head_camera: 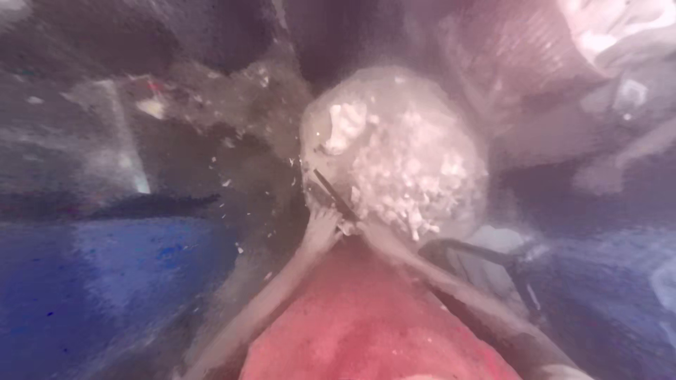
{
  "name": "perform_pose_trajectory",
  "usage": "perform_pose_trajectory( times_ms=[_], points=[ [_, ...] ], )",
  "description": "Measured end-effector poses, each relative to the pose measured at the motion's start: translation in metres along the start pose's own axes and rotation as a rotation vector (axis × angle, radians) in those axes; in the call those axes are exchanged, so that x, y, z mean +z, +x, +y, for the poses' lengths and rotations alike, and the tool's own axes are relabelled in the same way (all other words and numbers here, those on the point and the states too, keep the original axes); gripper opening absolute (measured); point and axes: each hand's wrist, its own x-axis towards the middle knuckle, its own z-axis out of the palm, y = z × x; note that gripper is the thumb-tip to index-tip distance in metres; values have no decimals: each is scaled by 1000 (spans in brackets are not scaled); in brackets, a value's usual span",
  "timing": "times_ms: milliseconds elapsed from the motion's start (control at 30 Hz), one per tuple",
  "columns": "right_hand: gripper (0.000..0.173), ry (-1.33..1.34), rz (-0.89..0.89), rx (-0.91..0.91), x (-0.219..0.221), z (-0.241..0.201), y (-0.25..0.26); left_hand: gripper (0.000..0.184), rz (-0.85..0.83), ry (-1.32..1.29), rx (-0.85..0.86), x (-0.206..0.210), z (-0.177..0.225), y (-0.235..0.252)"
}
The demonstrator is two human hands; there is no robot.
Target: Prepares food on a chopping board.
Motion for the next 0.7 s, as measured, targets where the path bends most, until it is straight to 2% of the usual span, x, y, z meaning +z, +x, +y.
perform_pose_trajectory(
  times_ms=[67,100,167,233,300,367,400,433,467,500,533,600,633,700],
  points=[
    [55,76,51,-41,0,-5,20,34,-76,34,93,5,-2,10],
    [52,85,87,-45,-5,-9,26,36,-146,35,66,-2,2,12],
    [50,55,175,-63,-22,-22,18,52,-297,-30,-138,-24,17,8],
    [50,83,287,-160,-38,-36,-8,63,-400,-281,-447,-37,8,-5],
    [54,188,376,-343,-50,-52,-42,59,-347,-575,-614,-25,-19,-32],
    [76,348,442,-571,-59,-72,-73,51,-285,-835,-695,-13,-36,-56],
    [82,445,451,-652,-59,-83,-83,50,-280,-953,-721,-9,-41,-62],
    [83,498,465,-660,-51,-86,-88,51,-291,-1044,-725,-5,-45,-66],
    [83,475,456,-612,-37,-75,-87,50,-314,-1111,-710,4,-50,-71],
    [75,363,457,-526,-22,-59,-74,50,-328,-1156,-686,11,-58,-71],
    [63,213,367,-362,-13,-39,-59,49,-328,-1202,-666,15,-63,-69],
    [56,-7,149,-69,-7,-13,-32,45,-319,-1273,-651,14,-65,-67],
    [56,-59,118,-4,-6,-14,-30,43,-332,-1282,-641,12,-68,-65],
    [51,-4,201,-83,-8,-28,-42,42,-378,-1276,-610,13,-82,-57]
  ],
)
